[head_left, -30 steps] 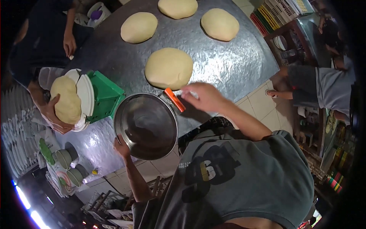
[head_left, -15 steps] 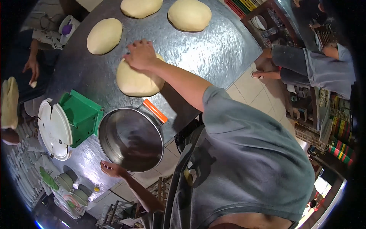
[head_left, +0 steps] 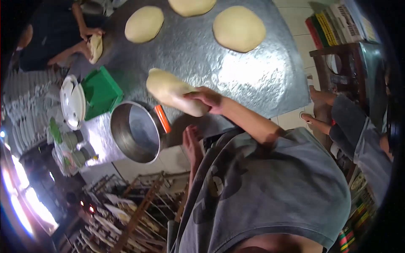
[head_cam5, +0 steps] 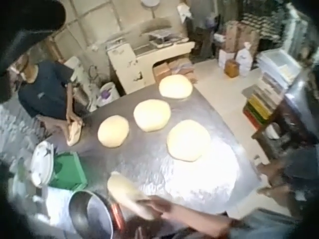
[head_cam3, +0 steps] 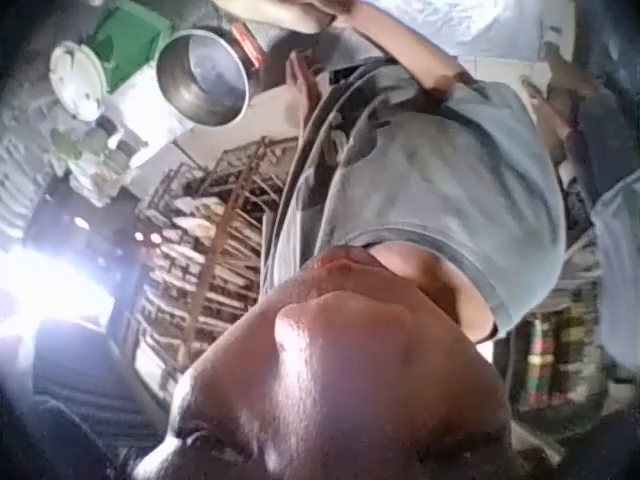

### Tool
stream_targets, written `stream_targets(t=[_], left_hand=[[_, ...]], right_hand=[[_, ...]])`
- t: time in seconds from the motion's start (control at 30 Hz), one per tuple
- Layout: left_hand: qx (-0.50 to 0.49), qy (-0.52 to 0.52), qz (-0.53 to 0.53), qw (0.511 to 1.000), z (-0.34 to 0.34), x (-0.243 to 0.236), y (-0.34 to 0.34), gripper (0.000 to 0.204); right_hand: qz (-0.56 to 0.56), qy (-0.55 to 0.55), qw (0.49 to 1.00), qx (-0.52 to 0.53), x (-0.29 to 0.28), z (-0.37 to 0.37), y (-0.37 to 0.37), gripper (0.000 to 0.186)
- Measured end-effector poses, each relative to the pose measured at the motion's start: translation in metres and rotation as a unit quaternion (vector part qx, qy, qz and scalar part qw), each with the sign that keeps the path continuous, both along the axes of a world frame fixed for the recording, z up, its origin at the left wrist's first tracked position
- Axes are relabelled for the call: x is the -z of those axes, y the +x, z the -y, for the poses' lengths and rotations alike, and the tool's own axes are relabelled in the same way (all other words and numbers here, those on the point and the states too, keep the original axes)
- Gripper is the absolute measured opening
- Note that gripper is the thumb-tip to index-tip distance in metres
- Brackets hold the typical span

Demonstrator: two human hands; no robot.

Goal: Greasing a round pan, flattening large dough portions into it, and operating a dough divider machine to portion the dough.

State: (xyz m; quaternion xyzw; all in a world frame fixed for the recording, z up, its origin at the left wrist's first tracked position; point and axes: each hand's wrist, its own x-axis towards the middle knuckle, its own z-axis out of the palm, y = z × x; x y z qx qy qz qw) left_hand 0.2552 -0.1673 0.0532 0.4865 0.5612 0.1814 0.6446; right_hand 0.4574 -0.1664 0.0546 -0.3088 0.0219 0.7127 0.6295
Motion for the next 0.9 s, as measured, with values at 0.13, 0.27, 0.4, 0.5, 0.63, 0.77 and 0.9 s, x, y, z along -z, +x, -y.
stream_targets(t=[0.13,0.27,0.4,0.5,0.63,0.77,0.9], left_hand=[[-0.124,-0.157,0.089,0.976,0.012,0.023,0.012,0.057],[-0.087,-0.076,-0.005,0.993,-0.001,0.042,0.029,0.041],[0.168,0.172,-0.127,0.962,-0.027,0.067,0.058,0.039],[0.221,0.243,-0.035,0.944,-0.03,0.065,0.098,0.039],[0.342,0.192,-0.087,0.916,-0.02,0.046,0.149,0.048],[0.329,-0.251,0.005,0.91,-0.029,0.073,0.151,0.056],[0.22,-0.376,0.244,0.866,-0.052,-0.006,0.099,0.053]], right_hand=[[-0.005,-0.019,1.0,0.021,-0.061,0.056,0.007,0.049],[0.016,-0.082,0.995,-0.056,-0.027,0.127,0.057,0.047],[0.469,-0.321,0.809,-0.151,-0.013,0.151,0.092,0.056],[0.728,-0.38,0.562,0.098,0.021,0.195,0.057,0.07],[0.463,-0.471,0.703,0.264,0.04,0.19,-0.002,0.057],[0.203,-0.356,0.855,0.318,-0.001,0.139,0.015,0.044],[0.288,-0.271,0.878,0.27,-0.032,0.118,0.037,0.032]])
